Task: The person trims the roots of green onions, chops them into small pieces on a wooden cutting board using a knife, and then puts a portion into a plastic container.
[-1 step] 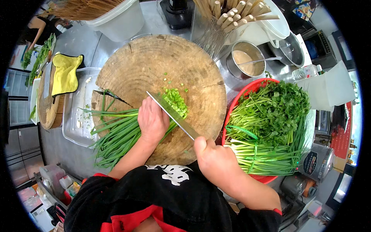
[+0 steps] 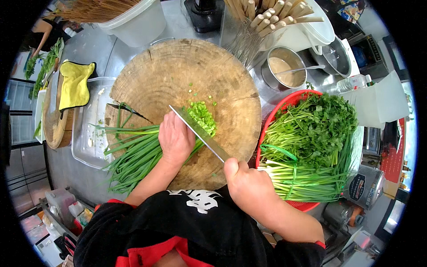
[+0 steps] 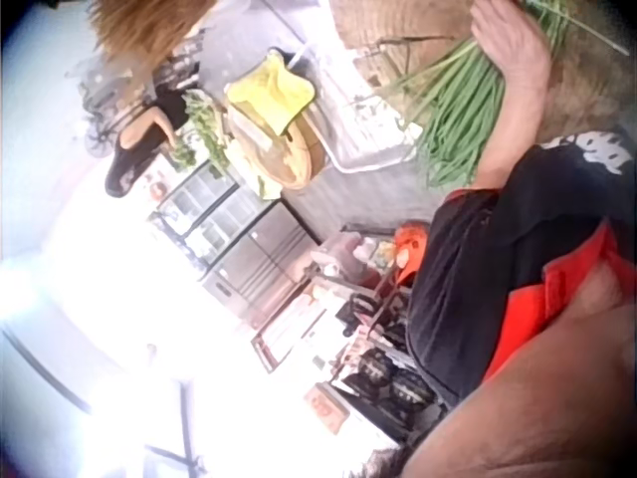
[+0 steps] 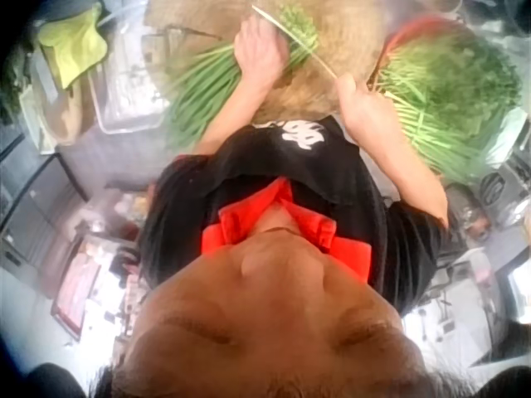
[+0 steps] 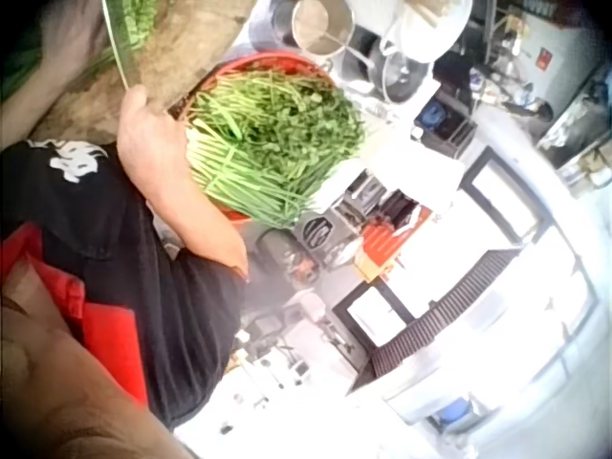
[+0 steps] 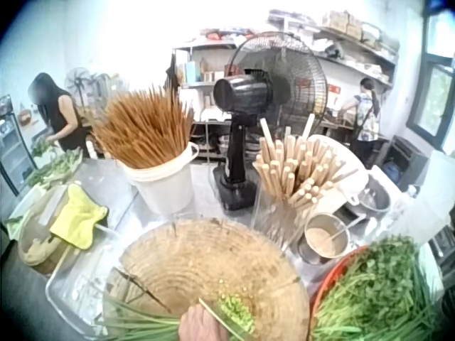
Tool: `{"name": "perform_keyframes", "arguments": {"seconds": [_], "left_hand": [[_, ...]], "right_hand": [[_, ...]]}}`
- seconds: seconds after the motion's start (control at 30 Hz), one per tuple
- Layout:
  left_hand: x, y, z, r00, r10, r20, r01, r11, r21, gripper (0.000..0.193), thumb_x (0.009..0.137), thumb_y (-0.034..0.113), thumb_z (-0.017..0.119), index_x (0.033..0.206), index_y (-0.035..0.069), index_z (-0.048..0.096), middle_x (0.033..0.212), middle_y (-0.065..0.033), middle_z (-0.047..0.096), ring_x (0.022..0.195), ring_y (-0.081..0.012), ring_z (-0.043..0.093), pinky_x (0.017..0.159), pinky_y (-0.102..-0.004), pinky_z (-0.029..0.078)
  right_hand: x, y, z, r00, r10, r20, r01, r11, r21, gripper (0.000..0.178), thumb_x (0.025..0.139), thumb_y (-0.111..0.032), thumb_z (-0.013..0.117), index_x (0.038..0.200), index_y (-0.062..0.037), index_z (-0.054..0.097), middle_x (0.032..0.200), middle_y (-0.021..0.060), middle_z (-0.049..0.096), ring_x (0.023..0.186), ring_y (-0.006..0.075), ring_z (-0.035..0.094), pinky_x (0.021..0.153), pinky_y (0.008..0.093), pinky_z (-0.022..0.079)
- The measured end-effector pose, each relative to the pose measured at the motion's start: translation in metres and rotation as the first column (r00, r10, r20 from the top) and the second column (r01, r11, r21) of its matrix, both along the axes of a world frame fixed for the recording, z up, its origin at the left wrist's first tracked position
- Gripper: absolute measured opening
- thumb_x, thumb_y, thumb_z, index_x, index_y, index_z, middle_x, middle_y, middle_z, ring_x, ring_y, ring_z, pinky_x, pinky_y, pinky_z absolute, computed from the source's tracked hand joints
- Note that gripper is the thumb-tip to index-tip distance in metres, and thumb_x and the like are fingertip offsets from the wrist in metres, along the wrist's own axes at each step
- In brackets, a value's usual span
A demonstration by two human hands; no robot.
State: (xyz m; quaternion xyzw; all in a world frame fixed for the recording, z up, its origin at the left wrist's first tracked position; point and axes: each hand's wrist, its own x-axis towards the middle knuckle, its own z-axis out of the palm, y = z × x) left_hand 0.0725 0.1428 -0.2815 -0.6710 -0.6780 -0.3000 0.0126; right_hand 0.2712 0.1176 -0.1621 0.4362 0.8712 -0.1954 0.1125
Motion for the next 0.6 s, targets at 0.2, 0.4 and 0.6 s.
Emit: {"name": "perform_keyframes", "arguments": {"seconds": [0.2, 0.4, 0.6], "left_hand": [[0.003, 0.001, 0.001, 1.0, -0.011, -0.011, 0.011, 1.0, -0.007, 0.018, 0.075, 0.004, 0.06, 0.091, 0.001, 0.052, 0.091, -0.0159, 0.054, 0.081, -0.0334, 0.053, 0.066, -0.0412, 0.042], [-0.001, 0.001, 0.0, 1.0, -0.027, 0.015, 0.026, 0.998, 0.054, 0.013, 0.078, 0.004, 0.06, 0.086, 0.003, 0.051, 0.092, -0.0149, 0.056, 0.08, -0.0326, 0.053, 0.067, -0.0413, 0.043], [-0.001, 0.0, 0.001, 1.0, 0.018, 0.003, -0.018, 1.0, 0.016, 0.017, 0.071, 0.004, 0.06, 0.085, 0.003, 0.051, 0.091, -0.0132, 0.056, 0.081, -0.0309, 0.054, 0.068, -0.0409, 0.043]], "right_hand": [[-0.033, 0.019, -0.03, 0.995, -0.09, 0.045, 0.094, 0.991, -0.098, 0.012, 0.088, -0.01, 0.046, 0.094, -0.0002, 0.043, 0.081, 0.0209, 0.063, 0.067, 0.0369, 0.067, 0.057, 0.0456, 0.054], [-0.023, 0.035, -0.018, 0.995, -0.091, 0.027, 0.094, 0.989, -0.111, 0.013, 0.087, -0.009, 0.043, 0.095, 0.001, 0.041, 0.074, 0.023, 0.064, 0.07, 0.04, 0.066, 0.06, 0.0502, 0.052], [-0.007, 0.006, 0.002, 0.998, -0.062, -0.019, 0.06, 0.994, -0.092, 0.011, 0.085, -0.008, 0.046, 0.091, 0.0, 0.041, 0.078, 0.0229, 0.063, 0.061, 0.0413, 0.064, 0.055, 0.0502, 0.052]]}}
